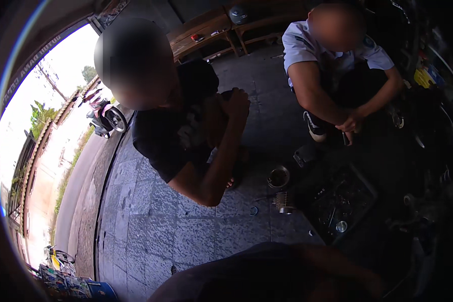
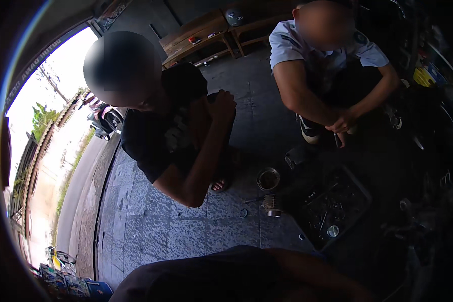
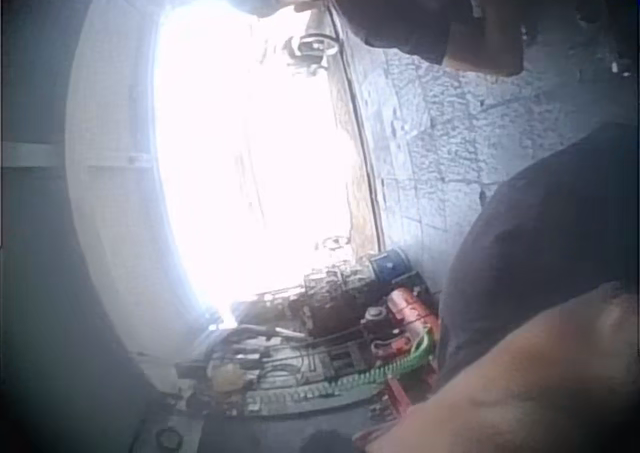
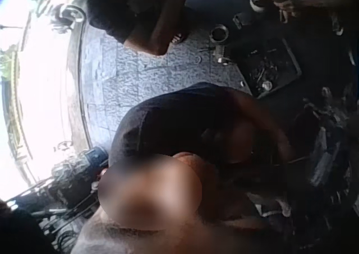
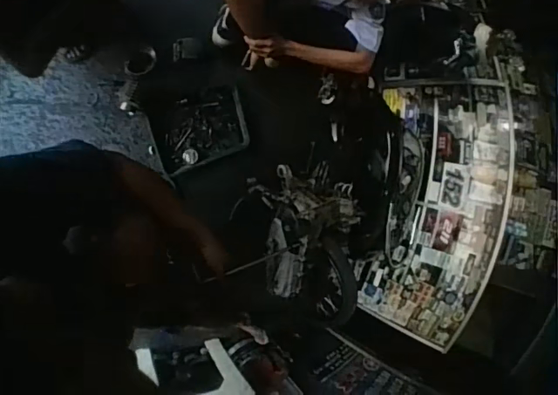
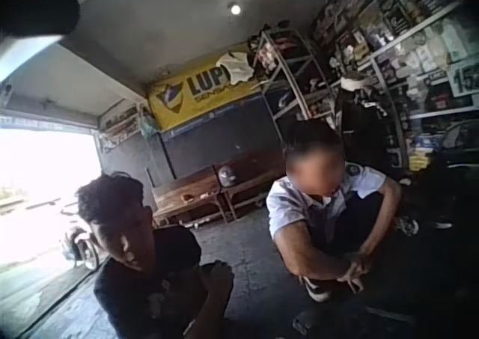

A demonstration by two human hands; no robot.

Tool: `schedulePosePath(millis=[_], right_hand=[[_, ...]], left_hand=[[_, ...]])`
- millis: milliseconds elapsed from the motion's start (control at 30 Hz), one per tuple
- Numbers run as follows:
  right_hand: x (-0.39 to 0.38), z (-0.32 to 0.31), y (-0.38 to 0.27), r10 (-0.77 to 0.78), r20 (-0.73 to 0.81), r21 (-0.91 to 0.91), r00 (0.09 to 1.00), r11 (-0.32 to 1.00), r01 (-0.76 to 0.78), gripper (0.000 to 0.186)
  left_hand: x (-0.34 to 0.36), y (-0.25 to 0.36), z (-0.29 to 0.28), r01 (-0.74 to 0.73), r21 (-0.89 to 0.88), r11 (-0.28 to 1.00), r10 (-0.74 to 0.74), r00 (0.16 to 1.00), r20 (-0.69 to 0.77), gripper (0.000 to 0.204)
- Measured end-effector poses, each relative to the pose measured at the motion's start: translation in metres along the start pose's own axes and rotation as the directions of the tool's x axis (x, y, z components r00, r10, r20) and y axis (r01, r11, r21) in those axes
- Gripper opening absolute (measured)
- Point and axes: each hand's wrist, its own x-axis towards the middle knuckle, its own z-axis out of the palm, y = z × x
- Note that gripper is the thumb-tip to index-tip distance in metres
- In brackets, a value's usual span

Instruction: Using a T-wrench to tighten bolts on a motorcycle engine case.

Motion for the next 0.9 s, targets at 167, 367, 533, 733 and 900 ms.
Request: schedulePosePath(millis=[167,367,533,733,900], right_hand=[[0.002,-0.002,0.002,0.039,0.009,0.045,0.999,0.998,-0.040,0.040],[0.002,0.001,-0.001,0.083,0.028,0.087,0.996,0.993,-0.085,0.037],[0.002,-0.002,-0.002,0.125,0.025,0.125,0.992,0.984,-0.128,0.036],[0.011,-0.027,0.002,0.302,-0.037,0.363,0.953,0.892,-0.269,0.034],[0.027,-0.008,-0.008,0.583,0.152,0.739,0.798,0.469,-0.483,0.033]], left_hand=[[0.002,-0.002,0.003,-0.005,0.012,1.000,0.005,1.000,0.007,0.037],[0.002,-0.004,0.004,-0.012,0.017,1.000,0.011,1.000,0.012,0.039],[0.001,-0.006,0.002,-0.036,0.037,0.999,0.035,0.999,0.025,0.040],[0.012,-0.018,0.003,-0.098,0.188,0.977,0.069,0.985,0.155,0.040],[-0.017,0.016,-0.012,-0.049,-0.131,0.990,0.067,0.988,0.138,0.034]])
